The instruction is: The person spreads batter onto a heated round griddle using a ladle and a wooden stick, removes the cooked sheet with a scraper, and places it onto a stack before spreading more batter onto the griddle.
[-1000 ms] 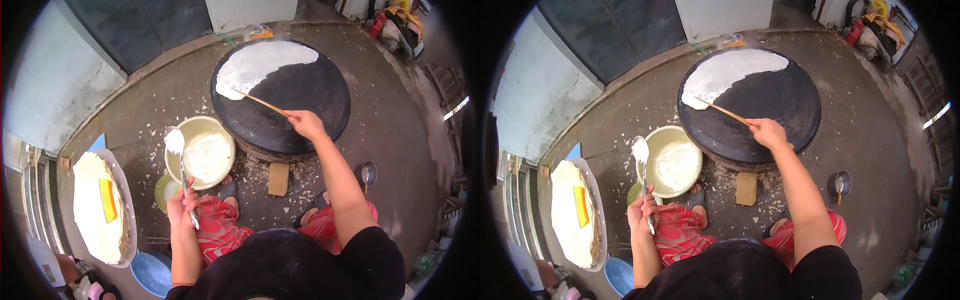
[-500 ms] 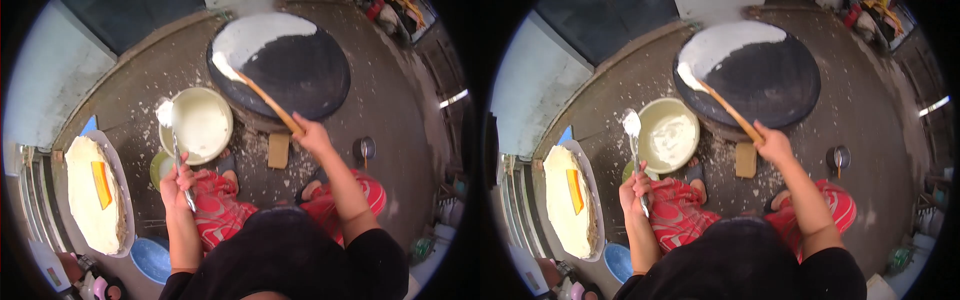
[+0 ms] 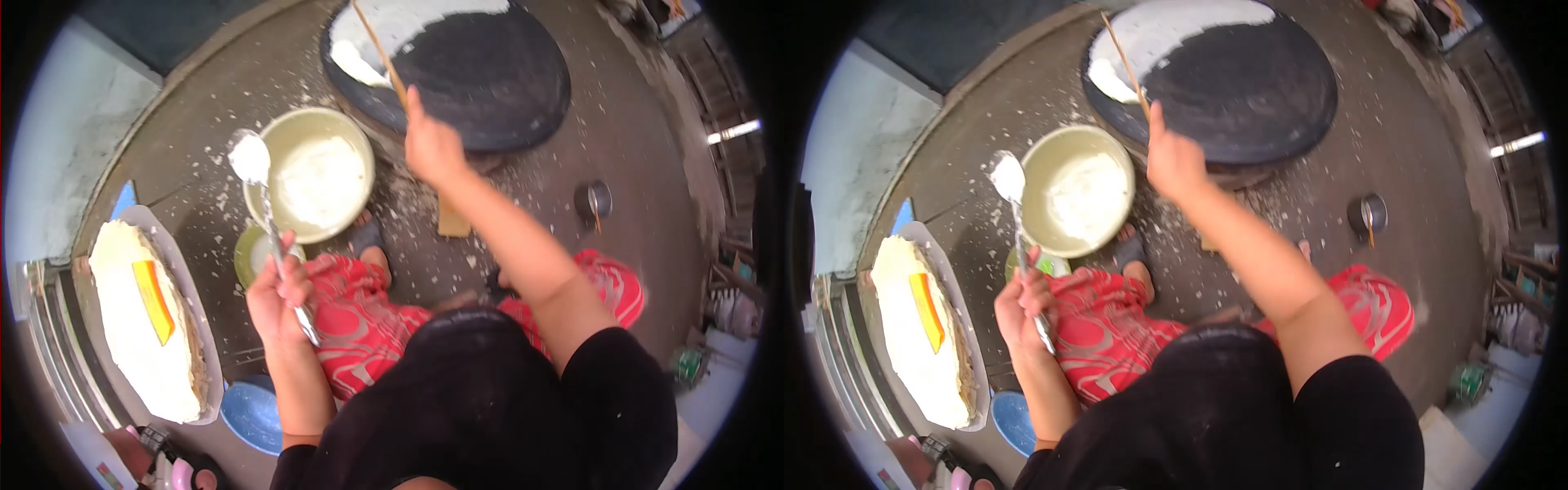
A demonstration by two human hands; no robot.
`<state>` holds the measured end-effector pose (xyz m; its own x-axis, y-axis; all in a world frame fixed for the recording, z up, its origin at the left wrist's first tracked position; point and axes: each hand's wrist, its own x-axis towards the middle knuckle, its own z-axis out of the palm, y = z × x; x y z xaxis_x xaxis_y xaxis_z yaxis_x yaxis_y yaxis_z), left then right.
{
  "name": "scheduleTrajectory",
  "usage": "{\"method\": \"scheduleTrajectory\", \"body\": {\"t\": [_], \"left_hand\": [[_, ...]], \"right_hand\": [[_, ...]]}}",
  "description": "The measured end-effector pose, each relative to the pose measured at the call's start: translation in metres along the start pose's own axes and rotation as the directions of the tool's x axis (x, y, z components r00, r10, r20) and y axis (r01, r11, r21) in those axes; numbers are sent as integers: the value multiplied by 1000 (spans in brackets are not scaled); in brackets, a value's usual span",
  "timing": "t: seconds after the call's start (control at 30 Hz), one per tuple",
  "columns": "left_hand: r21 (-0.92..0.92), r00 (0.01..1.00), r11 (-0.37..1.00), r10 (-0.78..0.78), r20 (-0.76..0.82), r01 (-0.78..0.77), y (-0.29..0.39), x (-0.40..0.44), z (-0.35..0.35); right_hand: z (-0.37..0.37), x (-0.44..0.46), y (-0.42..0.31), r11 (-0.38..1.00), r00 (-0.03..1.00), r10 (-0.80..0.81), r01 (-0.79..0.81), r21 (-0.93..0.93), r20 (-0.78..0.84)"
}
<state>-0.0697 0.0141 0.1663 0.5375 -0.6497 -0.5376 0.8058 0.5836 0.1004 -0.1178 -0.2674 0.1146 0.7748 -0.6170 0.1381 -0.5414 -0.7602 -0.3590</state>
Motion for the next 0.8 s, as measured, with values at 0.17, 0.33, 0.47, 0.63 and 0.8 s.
{"method": "scheduleTrajectory", "body": {"t": [0.17, 0.33, 0.47, 0.63, 0.8], "left_hand": [[-4, 999, 1000, -2, 42, 3, 1, -2, -4], [-3, 1000, 1000, 26, 16, -26, 1, -4, -3], [-12, 1000, 1000, 11, 17, -11, 5, -5, -5], [18, 998, 998, 54, 11, -54, 4, -7, -6], [16, 999, 999, 33, 2, -33, 7, -11, -8]], "right_hand": [[51, 10, -53, 996, 976, -19, 37, -81, 216], [62, 27, -76, 996, 952, 81, -69, -52, 295], [43, -21, -63, 994, 972, 106, -107, -8, 209], [42, -17, -79, 982, 955, 124, -157, 105, 268], [60, 11, -72, 974, 965, 183, -204, 98, 189]]}}
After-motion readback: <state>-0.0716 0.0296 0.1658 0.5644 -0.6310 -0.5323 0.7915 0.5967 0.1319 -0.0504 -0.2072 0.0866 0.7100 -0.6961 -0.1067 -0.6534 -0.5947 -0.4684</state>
